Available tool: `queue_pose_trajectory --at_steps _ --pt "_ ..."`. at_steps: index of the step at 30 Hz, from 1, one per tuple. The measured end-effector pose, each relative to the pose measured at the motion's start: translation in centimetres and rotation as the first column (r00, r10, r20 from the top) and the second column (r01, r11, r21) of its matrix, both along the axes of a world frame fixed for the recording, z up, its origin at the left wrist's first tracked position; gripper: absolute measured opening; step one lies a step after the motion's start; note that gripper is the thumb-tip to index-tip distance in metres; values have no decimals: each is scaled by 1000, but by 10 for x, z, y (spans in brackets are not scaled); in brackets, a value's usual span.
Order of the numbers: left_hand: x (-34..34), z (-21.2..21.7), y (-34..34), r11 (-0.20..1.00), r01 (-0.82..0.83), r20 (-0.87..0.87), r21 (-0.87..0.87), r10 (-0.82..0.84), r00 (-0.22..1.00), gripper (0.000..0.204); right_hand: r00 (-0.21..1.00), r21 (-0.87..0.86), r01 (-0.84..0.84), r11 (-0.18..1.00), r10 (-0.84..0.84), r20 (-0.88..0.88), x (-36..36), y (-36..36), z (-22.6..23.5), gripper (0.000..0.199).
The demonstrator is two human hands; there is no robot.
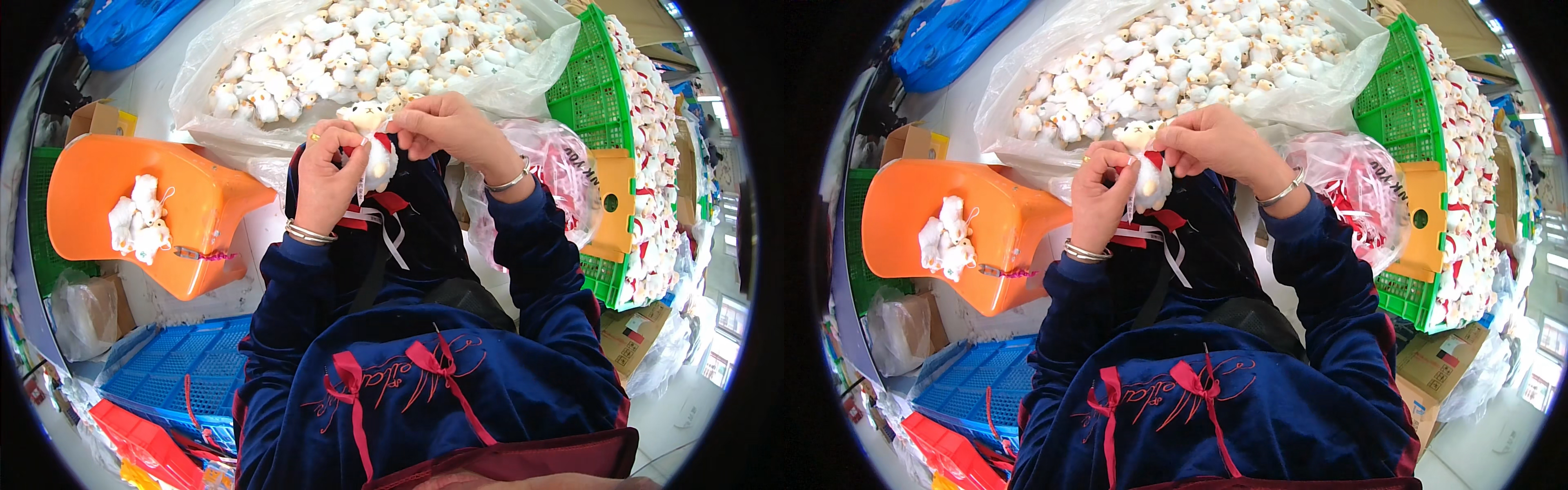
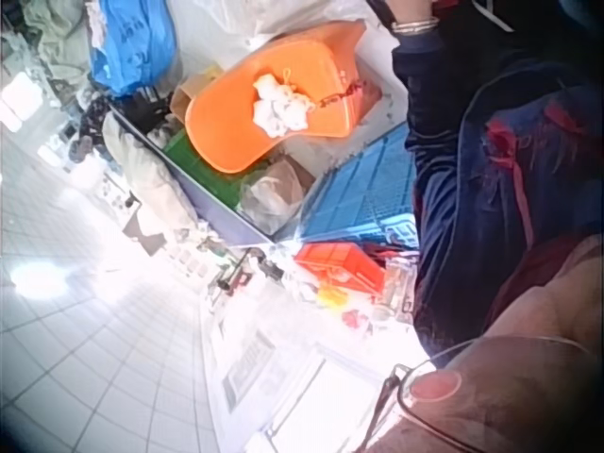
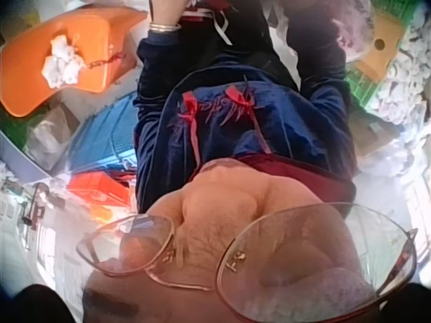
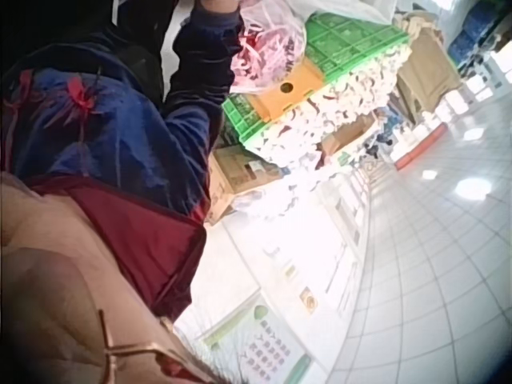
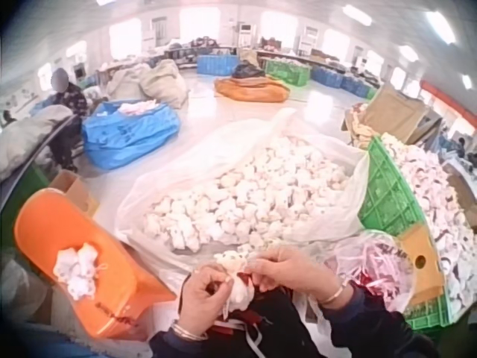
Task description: The person sits on the floor and ties red ribbons around the necks of small white plush toys. They pick up each toy, wrap the ribbon, and tie a bow before placing the finished item aside.
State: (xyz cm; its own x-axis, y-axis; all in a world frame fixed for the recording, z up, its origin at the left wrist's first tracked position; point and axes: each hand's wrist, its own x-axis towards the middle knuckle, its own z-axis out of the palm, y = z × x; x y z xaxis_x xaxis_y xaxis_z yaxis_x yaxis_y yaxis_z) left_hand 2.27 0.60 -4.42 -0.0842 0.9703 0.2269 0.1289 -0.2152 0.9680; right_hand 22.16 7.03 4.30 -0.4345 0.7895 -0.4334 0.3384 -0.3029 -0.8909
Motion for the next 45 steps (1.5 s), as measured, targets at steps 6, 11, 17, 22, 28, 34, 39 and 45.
queue_pose_trajectory --at_steps 6,11,17,22,28,34,39,45 --pt "7 -3 -1 1000 -5 3 26 5 1000 8 985 471 -145 870 81 153 4 14 -13 25" --pt "13 -2 -2 998 -58 -8 27 58 998 10 956 726 -288 624 144 255 -13 12 0 15" --pt "9 -10 -2 998 -43 96 -51 48 994 12 884 876 -446 183 243 399 -25 -35 -14 10" --pt "10 -17 -1 998 -55 172 -8 55 983 11 845 759 -529 379 315 431 8 -61 -27 19" --pt "11 -15 -1 999 -39 184 -5 40 982 11 887 508 -456 731 423 188 42 -74 -14 22" --pt "9 -10 -6 997 21 98 -68 -14 995 7 993 514 -118 849 100 63 66 -62 -20 22" --pt "10 -17 -7 1000 2 139 -16 0 990 8 999 484 18 875 -39 32 70 -60 -16 21" --pt "17 -9 -8 1000 -16 108 -8 16 994 8 984 516 169 840 -176 -35 51 -61 -32 15"
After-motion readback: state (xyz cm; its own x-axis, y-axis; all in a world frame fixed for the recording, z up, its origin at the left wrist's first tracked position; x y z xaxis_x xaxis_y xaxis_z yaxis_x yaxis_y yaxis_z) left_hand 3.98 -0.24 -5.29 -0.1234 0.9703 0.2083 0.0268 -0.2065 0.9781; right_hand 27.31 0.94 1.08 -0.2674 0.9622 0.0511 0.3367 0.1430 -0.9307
